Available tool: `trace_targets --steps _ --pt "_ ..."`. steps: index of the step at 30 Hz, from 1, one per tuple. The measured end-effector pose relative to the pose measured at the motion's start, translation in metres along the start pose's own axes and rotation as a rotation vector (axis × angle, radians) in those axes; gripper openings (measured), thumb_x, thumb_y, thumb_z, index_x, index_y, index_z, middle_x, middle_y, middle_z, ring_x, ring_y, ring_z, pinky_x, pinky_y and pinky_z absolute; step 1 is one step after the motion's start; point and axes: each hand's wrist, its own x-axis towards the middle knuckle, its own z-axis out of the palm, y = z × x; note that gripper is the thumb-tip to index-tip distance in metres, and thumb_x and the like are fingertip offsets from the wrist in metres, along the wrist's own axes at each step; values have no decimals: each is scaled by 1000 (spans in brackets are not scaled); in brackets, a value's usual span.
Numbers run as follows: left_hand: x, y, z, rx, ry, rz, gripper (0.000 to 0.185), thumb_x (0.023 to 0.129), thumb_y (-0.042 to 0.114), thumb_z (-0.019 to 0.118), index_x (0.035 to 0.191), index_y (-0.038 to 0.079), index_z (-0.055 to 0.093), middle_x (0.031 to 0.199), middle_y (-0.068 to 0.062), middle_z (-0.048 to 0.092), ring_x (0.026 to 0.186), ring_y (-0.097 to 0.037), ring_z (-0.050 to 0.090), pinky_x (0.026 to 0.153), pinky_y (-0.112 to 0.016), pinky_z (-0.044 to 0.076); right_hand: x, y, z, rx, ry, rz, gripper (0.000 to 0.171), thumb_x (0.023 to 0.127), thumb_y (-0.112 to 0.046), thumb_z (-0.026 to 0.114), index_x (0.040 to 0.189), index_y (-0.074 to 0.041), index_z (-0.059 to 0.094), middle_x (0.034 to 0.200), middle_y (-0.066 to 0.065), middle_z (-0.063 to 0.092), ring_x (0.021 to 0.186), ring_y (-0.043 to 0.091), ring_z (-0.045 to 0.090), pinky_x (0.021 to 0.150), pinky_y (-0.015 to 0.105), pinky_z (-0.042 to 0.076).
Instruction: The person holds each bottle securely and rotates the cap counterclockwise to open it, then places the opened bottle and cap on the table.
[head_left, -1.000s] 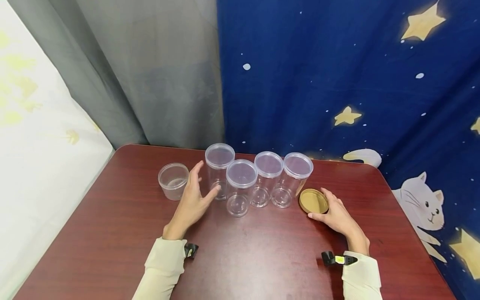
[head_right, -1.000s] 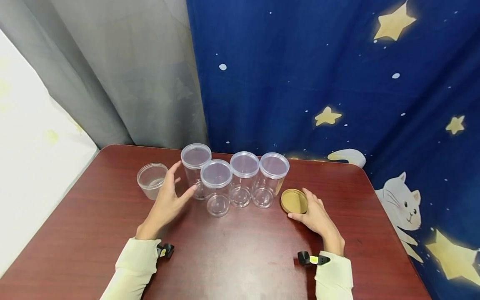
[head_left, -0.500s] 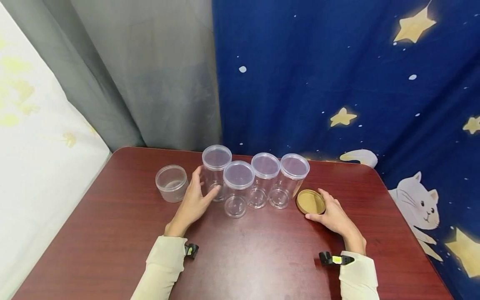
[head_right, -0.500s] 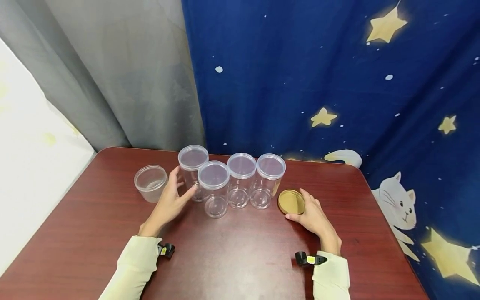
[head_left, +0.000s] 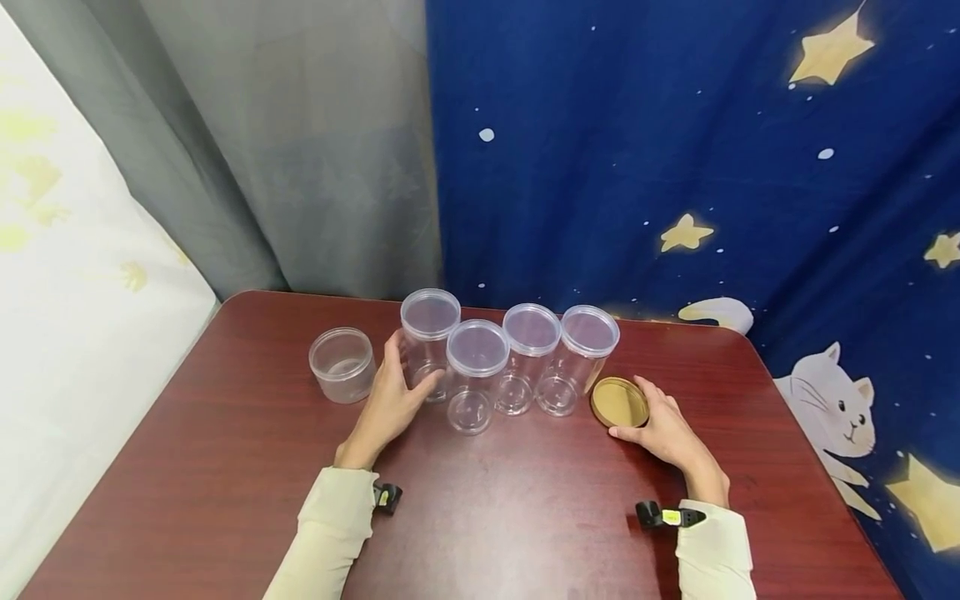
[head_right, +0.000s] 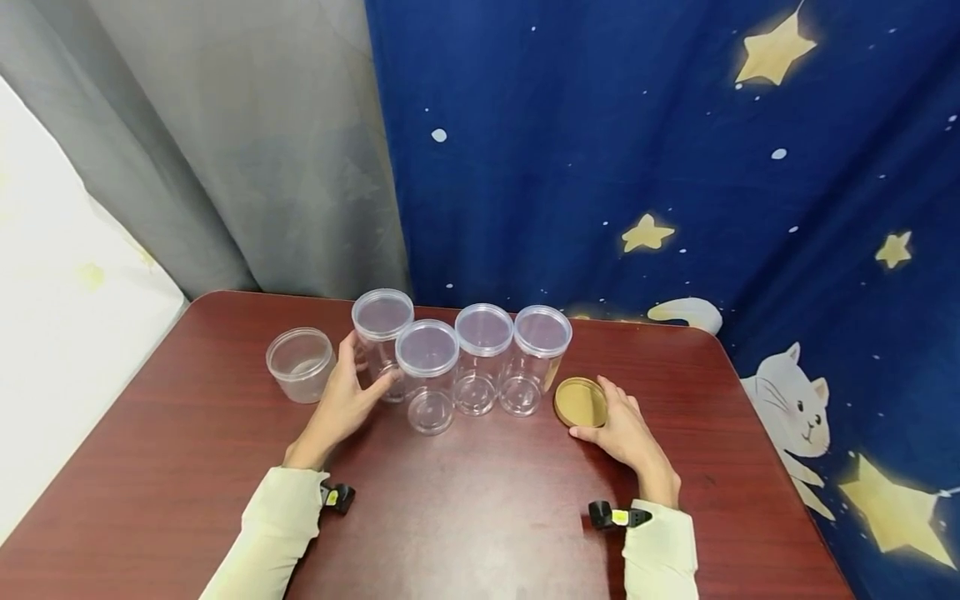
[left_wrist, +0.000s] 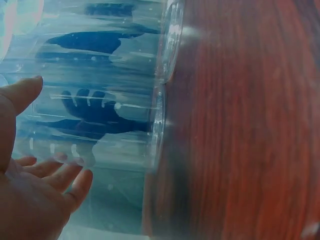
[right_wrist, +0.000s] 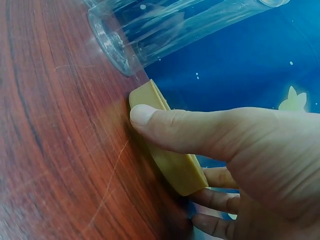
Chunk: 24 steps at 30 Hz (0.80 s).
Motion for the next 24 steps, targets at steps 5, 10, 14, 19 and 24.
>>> trace_targets --steps 5,10,14,19,24 --pt "-1 3 -5 36 23 -24 97 84 21 80 154 3 15 149 -22 34 133 -38 43 108 -54 39 0 1 0 -7 -1 1 101 77 -37 84 151 3 27 148 32 36 129 47 35 105 65 34" --pt "-3 4 -9 104 20 -28 94 81 25 83 151 1 25 134 -20 37 126 -35 45 108 -52 38 0 1 1 -12 3 3 102 77 -37 84 151 3 27 148 32 36 128 46 36 104 64 35" --pt "-5 5 -13 113 8 -55 90 80 26 83 145 -1 29 132 -20 39 125 -35 45 108 -52 36 1 2 3 -16 6 -2 102 76 -36 85 151 3 27 148 32 37 128 45 36 104 64 35" --pt "-6 9 -19 89 -28 -77 91 81 25 82 145 1 22 138 -22 46 131 -37 46 111 -54 34 1 2 5 -20 11 -4 102 76 -37 85 151 3 28 148 32 37 127 45 36 104 63 35" --pt "-6 17 -28 84 -57 -69 97 80 29 84 147 6 18 138 -22 48 130 -37 47 110 -55 34 1 3 4 -20 16 1 102 76 -36 85 151 3 28 147 31 38 127 44 36 104 63 35"
